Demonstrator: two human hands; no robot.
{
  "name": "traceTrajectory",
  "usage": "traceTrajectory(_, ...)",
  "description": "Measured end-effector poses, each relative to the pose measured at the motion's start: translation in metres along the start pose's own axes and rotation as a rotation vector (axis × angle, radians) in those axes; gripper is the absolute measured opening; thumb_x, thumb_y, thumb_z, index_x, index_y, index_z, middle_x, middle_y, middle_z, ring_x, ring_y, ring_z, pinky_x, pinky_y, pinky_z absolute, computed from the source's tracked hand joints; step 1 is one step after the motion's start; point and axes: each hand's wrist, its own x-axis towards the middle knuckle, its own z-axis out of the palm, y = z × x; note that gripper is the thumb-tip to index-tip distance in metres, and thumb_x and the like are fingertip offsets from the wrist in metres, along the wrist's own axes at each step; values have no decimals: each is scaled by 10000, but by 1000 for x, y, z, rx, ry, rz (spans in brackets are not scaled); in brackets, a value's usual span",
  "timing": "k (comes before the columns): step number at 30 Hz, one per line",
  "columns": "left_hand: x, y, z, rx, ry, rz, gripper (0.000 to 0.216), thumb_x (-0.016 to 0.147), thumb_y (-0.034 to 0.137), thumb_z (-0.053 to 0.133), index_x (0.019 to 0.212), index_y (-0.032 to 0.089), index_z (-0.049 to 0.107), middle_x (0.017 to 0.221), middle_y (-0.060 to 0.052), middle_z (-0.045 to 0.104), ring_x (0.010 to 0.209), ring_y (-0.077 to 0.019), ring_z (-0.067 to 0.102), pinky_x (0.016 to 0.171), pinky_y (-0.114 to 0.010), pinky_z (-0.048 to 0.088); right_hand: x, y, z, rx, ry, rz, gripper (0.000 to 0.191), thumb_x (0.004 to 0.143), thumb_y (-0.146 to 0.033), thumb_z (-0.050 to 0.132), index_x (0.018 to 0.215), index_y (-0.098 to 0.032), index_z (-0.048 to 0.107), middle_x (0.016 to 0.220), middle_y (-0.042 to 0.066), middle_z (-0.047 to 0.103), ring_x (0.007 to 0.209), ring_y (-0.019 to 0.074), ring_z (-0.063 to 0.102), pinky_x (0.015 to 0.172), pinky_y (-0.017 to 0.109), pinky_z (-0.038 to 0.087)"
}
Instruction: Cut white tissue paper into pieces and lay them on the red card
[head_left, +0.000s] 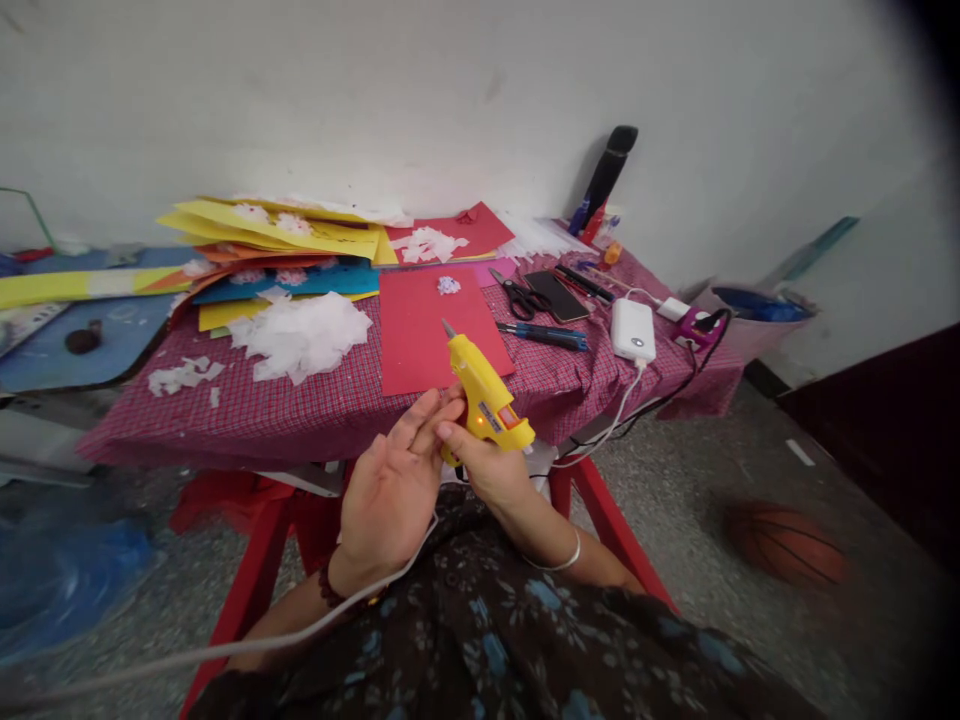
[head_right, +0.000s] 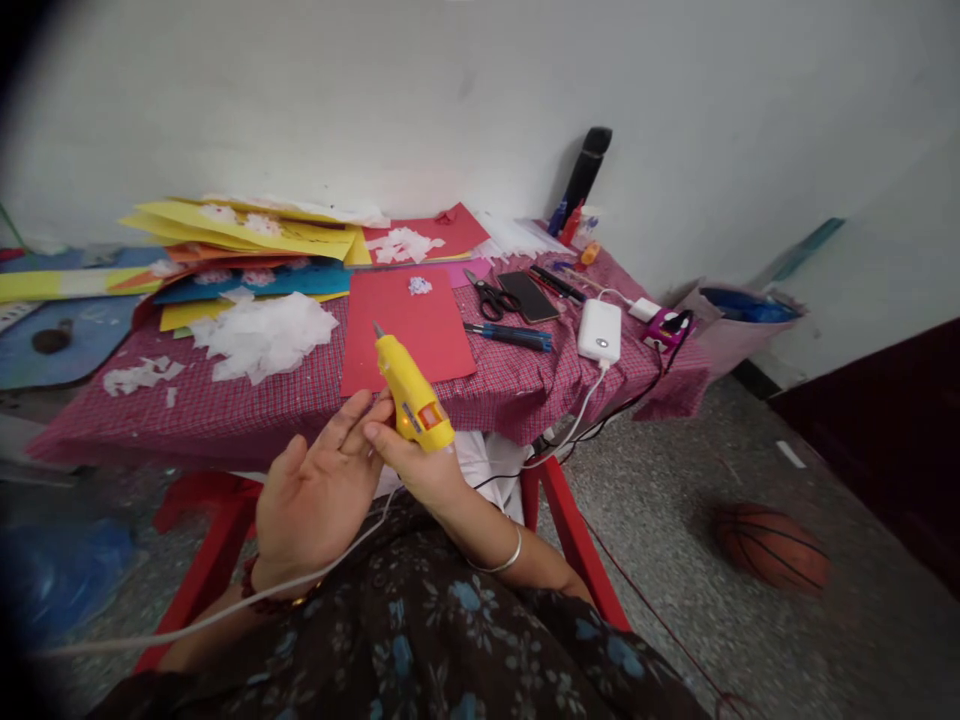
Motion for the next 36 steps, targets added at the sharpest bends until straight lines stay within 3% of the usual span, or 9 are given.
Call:
traceTrajectory(6, 1, -2, 8, -22, -154, -30, 506, 922, 519, 497, 1262, 197, 690, 1416, -92, 616, 1493, -284, 329, 1260, -450, 182, 8, -16, 0, 58, 149, -4, 306, 653, -378, 807, 845, -232, 619, 742, -31, 632, 629, 112, 582, 640, 257, 556)
traceTrajectory(13, 2, 9, 5, -91, -173, -85, 537, 964, 539, 398, 1251, 193, 694, 1426, -90, 608, 1512, -262, 289, 1261, -430, 180, 5, -27, 9, 89, 47, -7, 284, 693, -422, 782, 831, -234, 622, 594, -64, 551, 511, 91, 504, 502, 216, 474)
traceTrajectory(16, 0, 13, -1, -98, -193, -47, 554, 983, 536, 348, 1284, 201, 672, 1459, -81, 579, 1523, -249, 259, 1271, -435, 136, 5, -17, 13, 59, 30, 10, 326, 630, -357, 834, 871, -238, 650, 707, -53, 648, 586, 102, 586, 585, 228, 539)
traceTrajectory(19, -1, 14, -7, -88, -200, 8, 561, 996, 534, 316, 1325, 213, 639, 1488, -75, 550, 1532, -244, 233, 1274, -451, 99, 6, -5, 14, -39, -2, 31, 453, 578, -296, 867, 988, -250, 681, 959, -10, 742, 866, 167, 700, 826, 299, 597)
traceTrajectory(22, 0, 13, -11, -78, -208, 51, 550, 1001, 528, 320, 1352, 228, 618, 1497, -72, 542, 1521, -244, 265, 1272, -454, 118, 5, 3, 13, -112, -86, 22, 502, 603, -277, 856, 1078, -261, 694, 1120, 14, 744, 1064, 203, 692, 972, 346, 567)
traceTrajectory(27, -1, 3, -14, 22, -208, 102, 527, 994, 549, 352, 1353, 278, 626, 1503, -34, 537, 1499, -242, 320, 1273, -446, 147, 2, 5, 14, -132, 45, -78, 280, 687, -314, 807, 934, -240, 700, 942, -1, 746, 911, 176, 704, 866, 316, 594)
traceTrajectory(30, 0, -5, -16, 74, -220, 90, 536, 981, 578, 376, 1343, 285, 641, 1533, -15, 503, 1504, -237, 309, 1278, -420, 151, 2, 2, 13, -147, 129, -100, 259, 697, -334, 790, 906, -236, 672, 889, -5, 722, 840, 170, 685, 817, 317, 593)
traceTrajectory(36, 6, -12, -19, 87, -185, 137, 521, 978, 574, 410, 1348, 283, 633, 1533, -43, 502, 1478, -251, 364, 1267, -462, 181, 5, 5, 11, -194, 43, -84, 391, 656, -308, 800, 1018, -252, 662, 1061, 25, 727, 1011, 204, 684, 935, 353, 574)
